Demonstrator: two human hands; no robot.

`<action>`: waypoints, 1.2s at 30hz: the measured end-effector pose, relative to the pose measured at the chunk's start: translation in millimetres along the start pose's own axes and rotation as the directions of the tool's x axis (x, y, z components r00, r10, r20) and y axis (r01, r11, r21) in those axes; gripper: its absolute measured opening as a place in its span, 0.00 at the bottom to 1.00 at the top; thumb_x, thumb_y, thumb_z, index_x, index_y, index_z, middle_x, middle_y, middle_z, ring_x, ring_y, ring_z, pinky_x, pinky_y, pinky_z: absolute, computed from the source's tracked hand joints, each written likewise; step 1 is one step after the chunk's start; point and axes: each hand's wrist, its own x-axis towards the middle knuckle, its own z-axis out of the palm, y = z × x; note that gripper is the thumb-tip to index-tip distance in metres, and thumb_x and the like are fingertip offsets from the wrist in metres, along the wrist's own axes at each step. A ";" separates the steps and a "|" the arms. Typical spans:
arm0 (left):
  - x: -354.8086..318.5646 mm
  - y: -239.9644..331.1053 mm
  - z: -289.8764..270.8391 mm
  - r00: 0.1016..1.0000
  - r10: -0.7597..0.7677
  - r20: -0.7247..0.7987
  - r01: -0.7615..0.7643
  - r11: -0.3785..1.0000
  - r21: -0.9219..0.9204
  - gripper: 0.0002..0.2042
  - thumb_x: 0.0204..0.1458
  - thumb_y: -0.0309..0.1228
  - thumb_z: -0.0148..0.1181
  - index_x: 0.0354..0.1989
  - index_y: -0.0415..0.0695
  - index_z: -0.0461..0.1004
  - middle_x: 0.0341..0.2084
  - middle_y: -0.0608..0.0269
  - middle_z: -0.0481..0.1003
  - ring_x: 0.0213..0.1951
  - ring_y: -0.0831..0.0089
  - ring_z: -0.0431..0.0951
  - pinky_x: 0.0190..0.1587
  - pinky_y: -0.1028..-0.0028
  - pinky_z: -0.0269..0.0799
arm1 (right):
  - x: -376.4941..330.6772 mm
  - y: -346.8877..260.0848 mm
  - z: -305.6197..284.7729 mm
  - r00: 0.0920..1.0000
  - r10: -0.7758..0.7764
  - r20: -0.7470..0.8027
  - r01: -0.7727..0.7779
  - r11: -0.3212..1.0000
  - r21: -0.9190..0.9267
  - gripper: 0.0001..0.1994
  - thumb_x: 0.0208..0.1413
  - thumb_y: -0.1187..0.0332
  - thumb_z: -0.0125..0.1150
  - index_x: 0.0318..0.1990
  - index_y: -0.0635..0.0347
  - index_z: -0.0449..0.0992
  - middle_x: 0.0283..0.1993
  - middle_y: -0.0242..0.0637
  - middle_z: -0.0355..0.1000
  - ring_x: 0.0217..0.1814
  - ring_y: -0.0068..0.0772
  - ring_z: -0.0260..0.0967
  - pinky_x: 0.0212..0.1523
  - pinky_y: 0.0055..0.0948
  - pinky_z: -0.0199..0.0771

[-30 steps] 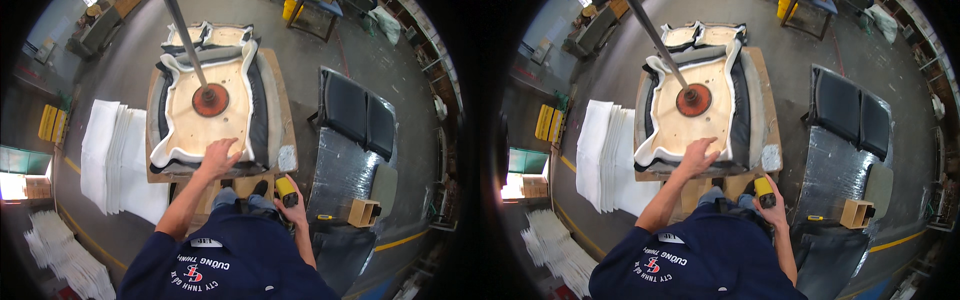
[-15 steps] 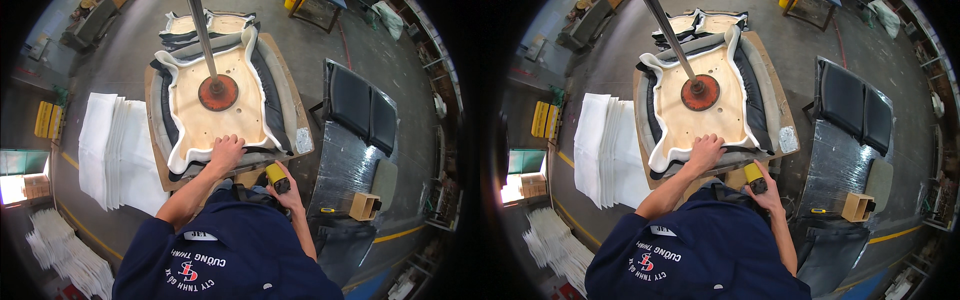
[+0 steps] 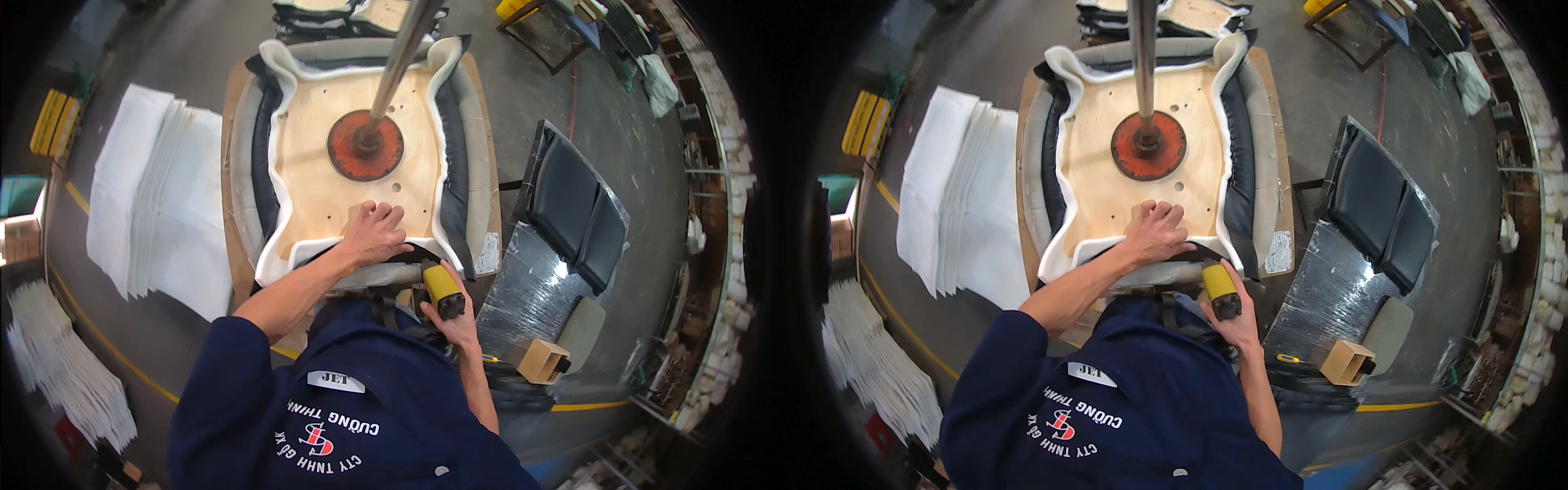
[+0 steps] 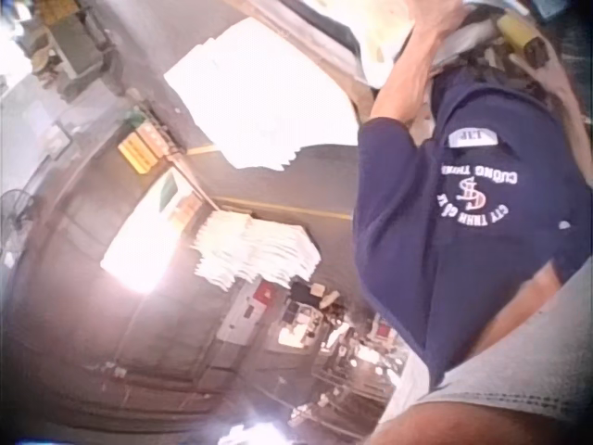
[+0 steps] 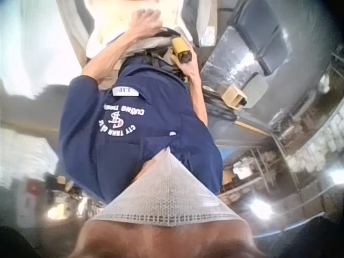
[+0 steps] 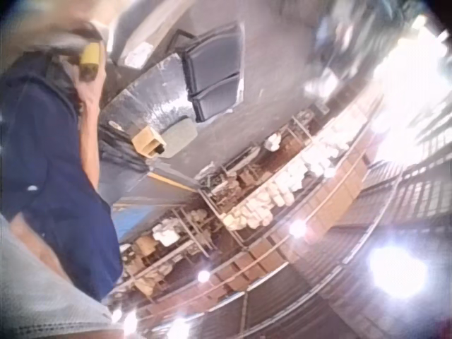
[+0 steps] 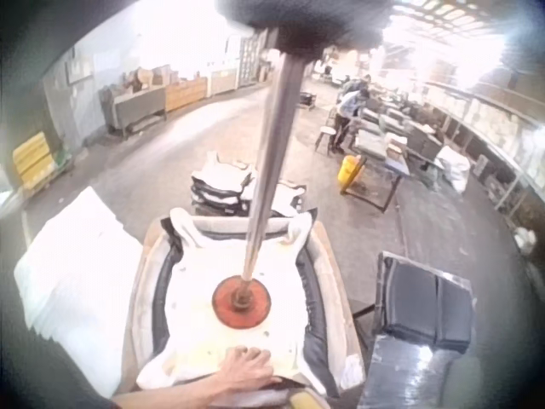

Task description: The person uses a yellow pneumatic staple gun to attach a white fabric cover to a beige foam seat cushion on a workbench. After stapling the edges, the person flips the cushion over and places a dark gray fabric cover on top.

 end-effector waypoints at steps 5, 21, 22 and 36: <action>-1.0 -2.5 7.3 0.998 -0.063 -0.007 0.062 0.998 -0.033 0.20 0.47 0.55 0.67 0.25 0.50 0.82 0.44 0.63 0.72 0.52 0.62 0.66 0.55 0.57 0.58 | 25.6 -31.1 4.0 0.982 0.185 0.043 -0.187 0.979 0.078 0.44 0.53 0.84 0.68 0.77 0.54 0.56 0.49 0.39 0.78 0.33 0.23 0.74 0.33 0.25 0.78; 21.3 5.4 22.0 0.975 -0.210 -0.075 0.212 0.977 0.023 0.21 0.47 0.54 0.67 0.33 0.49 0.75 0.42 0.63 0.69 0.50 0.63 0.67 0.53 0.58 0.59 | 85.9 -63.5 -14.1 0.900 0.419 0.118 -0.427 0.902 0.058 0.42 0.53 0.84 0.65 0.76 0.57 0.55 0.48 0.41 0.76 0.28 0.24 0.73 0.27 0.25 0.78; 22.6 5.7 21.1 0.972 -0.223 -0.077 0.225 0.974 0.022 0.20 0.47 0.54 0.67 0.34 0.50 0.75 0.42 0.63 0.70 0.50 0.63 0.67 0.53 0.58 0.59 | 88.2 -64.5 -14.8 0.902 0.415 0.118 -0.422 0.905 0.046 0.41 0.54 0.84 0.64 0.76 0.57 0.56 0.47 0.41 0.77 0.27 0.24 0.73 0.26 0.25 0.78; 36.2 16.8 20.4 0.929 -0.354 -0.107 0.355 0.935 -0.010 0.14 0.48 0.46 0.69 0.34 0.51 0.77 0.40 0.63 0.71 0.49 0.63 0.70 0.51 0.59 0.62 | 110.4 -78.8 -22.6 0.897 0.422 0.130 -0.426 0.905 0.008 0.39 0.52 0.84 0.64 0.73 0.57 0.61 0.44 0.40 0.78 0.23 0.24 0.71 0.24 0.25 0.76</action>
